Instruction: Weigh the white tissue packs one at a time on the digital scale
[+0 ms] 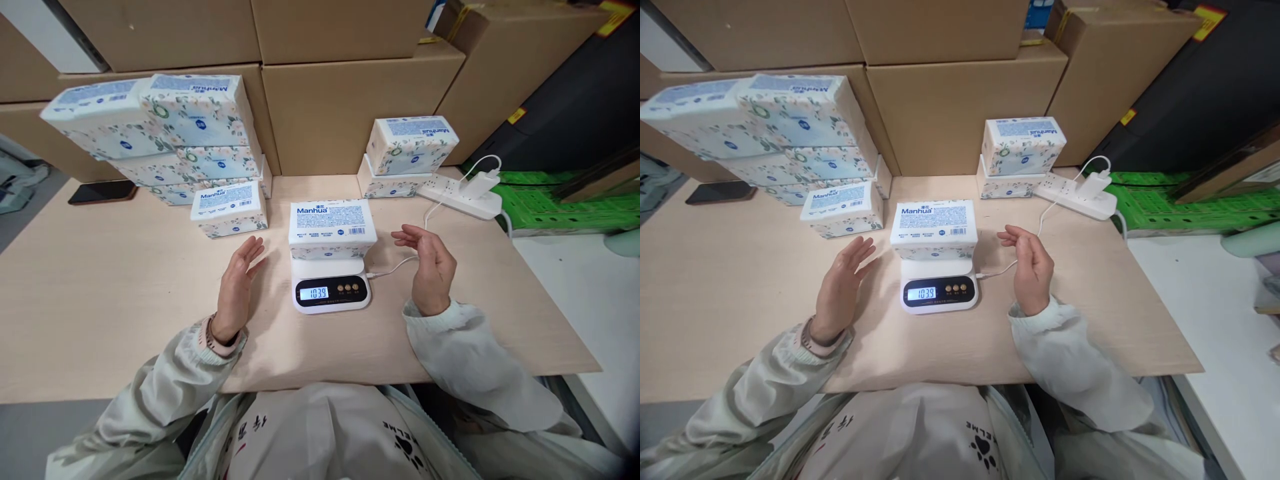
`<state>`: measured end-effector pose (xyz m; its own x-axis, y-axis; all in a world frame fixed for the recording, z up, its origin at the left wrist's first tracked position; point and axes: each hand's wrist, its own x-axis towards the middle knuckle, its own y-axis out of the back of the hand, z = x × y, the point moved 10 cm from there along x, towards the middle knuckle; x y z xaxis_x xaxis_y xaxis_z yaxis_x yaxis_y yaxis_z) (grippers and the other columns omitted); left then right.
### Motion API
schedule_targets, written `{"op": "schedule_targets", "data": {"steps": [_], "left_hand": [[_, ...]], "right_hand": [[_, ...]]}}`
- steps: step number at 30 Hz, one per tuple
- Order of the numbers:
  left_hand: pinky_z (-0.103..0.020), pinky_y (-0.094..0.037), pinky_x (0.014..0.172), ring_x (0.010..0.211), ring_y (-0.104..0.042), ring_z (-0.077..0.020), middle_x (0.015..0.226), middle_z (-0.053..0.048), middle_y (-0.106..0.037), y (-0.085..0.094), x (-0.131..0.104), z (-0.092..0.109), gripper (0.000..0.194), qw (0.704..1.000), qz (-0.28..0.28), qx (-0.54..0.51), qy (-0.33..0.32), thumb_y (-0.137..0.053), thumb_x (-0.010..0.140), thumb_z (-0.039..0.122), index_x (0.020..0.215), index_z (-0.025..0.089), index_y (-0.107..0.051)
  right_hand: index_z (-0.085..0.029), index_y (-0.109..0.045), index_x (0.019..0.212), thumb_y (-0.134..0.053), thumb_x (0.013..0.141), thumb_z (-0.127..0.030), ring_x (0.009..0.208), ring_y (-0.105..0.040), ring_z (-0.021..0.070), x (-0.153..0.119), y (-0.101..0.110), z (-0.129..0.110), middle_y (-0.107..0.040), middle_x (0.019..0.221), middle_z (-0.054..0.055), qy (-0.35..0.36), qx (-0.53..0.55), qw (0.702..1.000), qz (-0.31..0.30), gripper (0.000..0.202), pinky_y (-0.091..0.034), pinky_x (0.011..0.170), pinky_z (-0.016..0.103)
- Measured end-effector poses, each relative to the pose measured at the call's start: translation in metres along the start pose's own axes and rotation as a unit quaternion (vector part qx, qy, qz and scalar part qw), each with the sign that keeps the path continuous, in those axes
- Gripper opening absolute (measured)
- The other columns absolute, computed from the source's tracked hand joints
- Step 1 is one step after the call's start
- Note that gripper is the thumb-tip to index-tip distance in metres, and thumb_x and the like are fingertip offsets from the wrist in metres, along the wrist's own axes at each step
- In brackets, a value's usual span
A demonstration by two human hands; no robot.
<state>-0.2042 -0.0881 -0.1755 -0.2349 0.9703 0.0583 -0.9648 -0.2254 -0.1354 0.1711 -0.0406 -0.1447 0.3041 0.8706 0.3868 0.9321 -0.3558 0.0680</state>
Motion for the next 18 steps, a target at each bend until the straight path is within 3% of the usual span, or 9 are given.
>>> {"op": "schedule_targets", "data": {"steps": [9,13,18], "left_hand": [[-0.059,-0.035,0.126,0.152,-0.046,-0.0338,0.152,-0.009,-0.061,-0.004,-0.001,0.003,0.052,1.000,-0.014,0.002,-0.014,-0.054,0.099,0.062,0.135,0.028,-0.071],[-0.054,-0.019,0.135,0.155,-0.042,-0.0303,0.152,-0.005,-0.061,-0.015,-0.005,0.005,0.054,0.998,-0.064,-0.003,-0.019,-0.048,0.102,0.063,0.134,0.028,-0.074],[-0.049,-0.007,0.138,0.164,-0.021,-0.0254,0.163,0.004,-0.047,-0.028,-0.001,0.000,0.059,0.991,-0.133,0.032,0.013,-0.042,0.102,0.069,0.143,0.035,-0.067]], "right_hand": [[-0.026,-0.078,0.096,-0.063,0.097,-0.048,0.092,-0.074,0.0236,-0.002,-0.003,-0.001,-0.080,0.098,0.006,0.003,-0.035,0.999,-0.027,0.027,-0.059,0.092,0.046],[-0.028,-0.078,0.104,-0.064,0.097,-0.048,0.104,-0.074,0.0253,-0.004,-0.009,0.004,-0.080,0.107,0.006,-0.001,-0.038,0.997,-0.069,0.026,-0.056,0.102,0.050],[-0.031,-0.069,0.134,-0.058,0.100,-0.056,0.133,-0.064,0.0267,-0.010,-0.034,0.004,-0.072,0.137,0.007,-0.017,-0.036,0.984,-0.172,0.044,-0.045,0.120,0.055]]}}
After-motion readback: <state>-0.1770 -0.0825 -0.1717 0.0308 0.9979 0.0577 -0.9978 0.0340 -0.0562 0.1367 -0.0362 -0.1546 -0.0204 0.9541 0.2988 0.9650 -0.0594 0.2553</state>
